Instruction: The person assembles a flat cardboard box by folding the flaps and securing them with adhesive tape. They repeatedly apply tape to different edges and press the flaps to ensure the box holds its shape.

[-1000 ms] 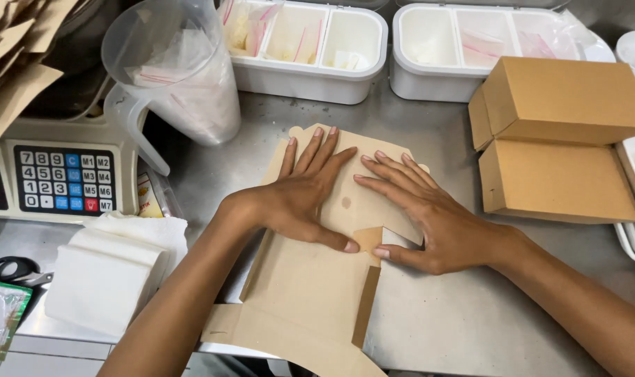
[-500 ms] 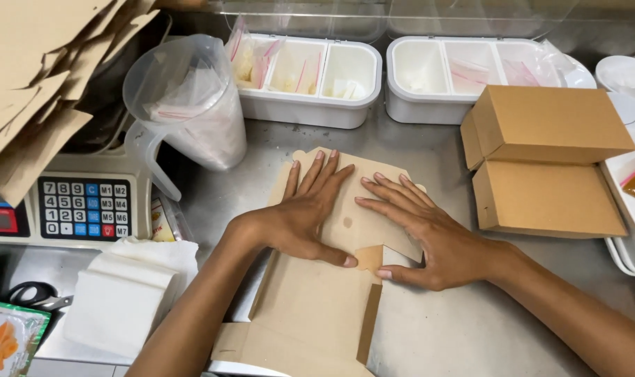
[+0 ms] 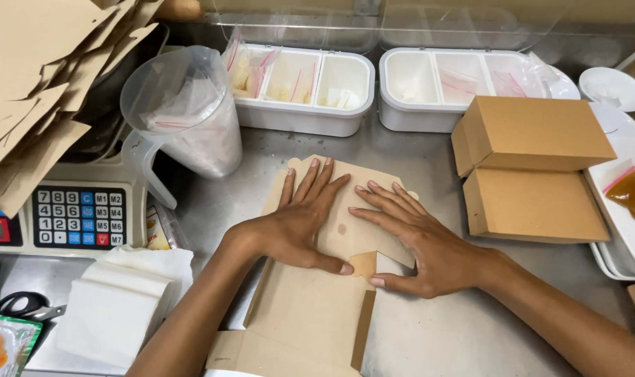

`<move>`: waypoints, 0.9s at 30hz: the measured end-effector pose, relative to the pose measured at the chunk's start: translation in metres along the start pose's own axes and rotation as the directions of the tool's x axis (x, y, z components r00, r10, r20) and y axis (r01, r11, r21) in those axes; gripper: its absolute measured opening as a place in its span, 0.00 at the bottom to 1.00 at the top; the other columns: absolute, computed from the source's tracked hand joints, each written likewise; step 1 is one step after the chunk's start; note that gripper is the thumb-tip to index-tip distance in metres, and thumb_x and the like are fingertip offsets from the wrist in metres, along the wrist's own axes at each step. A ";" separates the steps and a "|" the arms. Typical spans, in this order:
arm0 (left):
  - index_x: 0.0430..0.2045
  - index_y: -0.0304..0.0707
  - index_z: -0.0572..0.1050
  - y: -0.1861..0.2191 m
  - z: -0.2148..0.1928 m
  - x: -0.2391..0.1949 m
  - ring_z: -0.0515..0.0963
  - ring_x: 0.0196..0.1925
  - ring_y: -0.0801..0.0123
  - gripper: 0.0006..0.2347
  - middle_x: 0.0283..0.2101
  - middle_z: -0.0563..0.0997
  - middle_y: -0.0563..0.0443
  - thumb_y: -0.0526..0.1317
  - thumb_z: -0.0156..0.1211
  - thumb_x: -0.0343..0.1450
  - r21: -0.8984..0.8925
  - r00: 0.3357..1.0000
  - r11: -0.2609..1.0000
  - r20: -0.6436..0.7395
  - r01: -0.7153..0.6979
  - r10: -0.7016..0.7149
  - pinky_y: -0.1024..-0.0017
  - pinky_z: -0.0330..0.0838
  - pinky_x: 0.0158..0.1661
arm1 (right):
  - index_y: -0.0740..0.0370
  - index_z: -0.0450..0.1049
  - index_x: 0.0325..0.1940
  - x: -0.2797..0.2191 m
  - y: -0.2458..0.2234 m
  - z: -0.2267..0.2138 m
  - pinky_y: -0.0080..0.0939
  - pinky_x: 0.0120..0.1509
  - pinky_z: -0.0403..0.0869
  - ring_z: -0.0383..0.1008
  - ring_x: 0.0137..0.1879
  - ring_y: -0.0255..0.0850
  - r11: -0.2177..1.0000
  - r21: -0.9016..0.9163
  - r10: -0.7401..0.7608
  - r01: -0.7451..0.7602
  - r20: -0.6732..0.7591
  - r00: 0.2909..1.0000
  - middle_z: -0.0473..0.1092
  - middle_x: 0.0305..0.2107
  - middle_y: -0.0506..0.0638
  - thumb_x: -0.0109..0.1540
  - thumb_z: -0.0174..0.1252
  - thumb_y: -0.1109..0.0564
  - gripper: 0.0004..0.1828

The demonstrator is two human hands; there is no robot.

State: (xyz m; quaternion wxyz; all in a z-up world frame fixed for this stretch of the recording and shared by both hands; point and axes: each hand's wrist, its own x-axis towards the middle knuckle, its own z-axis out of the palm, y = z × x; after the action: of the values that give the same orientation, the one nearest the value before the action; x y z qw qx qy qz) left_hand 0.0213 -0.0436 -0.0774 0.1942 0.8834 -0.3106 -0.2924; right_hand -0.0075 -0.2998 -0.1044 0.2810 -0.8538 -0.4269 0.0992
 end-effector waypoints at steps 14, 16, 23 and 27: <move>0.76 0.44 0.29 -0.001 0.009 0.006 0.08 0.77 0.54 0.55 0.77 0.14 0.40 0.69 0.59 0.64 0.045 0.999 0.998 -0.038 0.037 -0.036 0.50 0.05 0.69 | 0.56 0.52 0.79 0.002 -0.002 0.000 0.64 0.82 0.29 0.33 0.85 0.55 0.999 0.050 0.010 -0.010 -0.007 1.000 0.41 0.80 0.57 0.63 0.62 0.42 0.45; 0.76 0.44 0.29 -0.001 0.009 0.006 0.08 0.77 0.53 0.55 0.77 0.14 0.39 0.69 0.59 0.63 0.042 0.998 0.999 -0.044 0.035 -0.033 0.50 0.05 0.69 | 0.55 0.52 0.79 0.002 -0.001 0.002 0.64 0.82 0.30 0.34 0.85 0.55 0.998 0.056 0.010 -0.009 -0.017 1.000 0.42 0.80 0.56 0.63 0.62 0.42 0.44; 0.76 0.45 0.29 0.001 0.009 0.005 0.08 0.77 0.55 0.55 0.78 0.14 0.40 0.68 0.60 0.64 0.044 0.998 0.998 -0.045 0.042 -0.040 0.51 0.05 0.69 | 0.56 0.53 0.78 0.001 0.002 0.006 0.62 0.83 0.31 0.37 0.85 0.54 0.999 0.046 0.025 -0.022 -0.070 0.997 0.47 0.78 0.58 0.64 0.60 0.46 0.41; 0.76 0.45 0.29 0.001 0.009 0.006 0.09 0.78 0.55 0.55 0.78 0.14 0.41 0.68 0.60 0.64 0.051 0.998 0.997 -0.043 0.050 -0.048 0.51 0.06 0.70 | 0.56 0.53 0.78 0.002 0.001 0.006 0.60 0.83 0.33 0.40 0.84 0.52 0.997 0.059 0.055 -0.050 -0.083 0.995 0.51 0.77 0.58 0.65 0.57 0.47 0.39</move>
State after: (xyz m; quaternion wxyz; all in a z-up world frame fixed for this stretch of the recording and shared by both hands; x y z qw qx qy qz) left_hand 0.0189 -0.0493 -0.0857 0.1702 0.9015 -0.2922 -0.2702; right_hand -0.0078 -0.2964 -0.1102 0.3203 -0.8598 -0.3890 0.0826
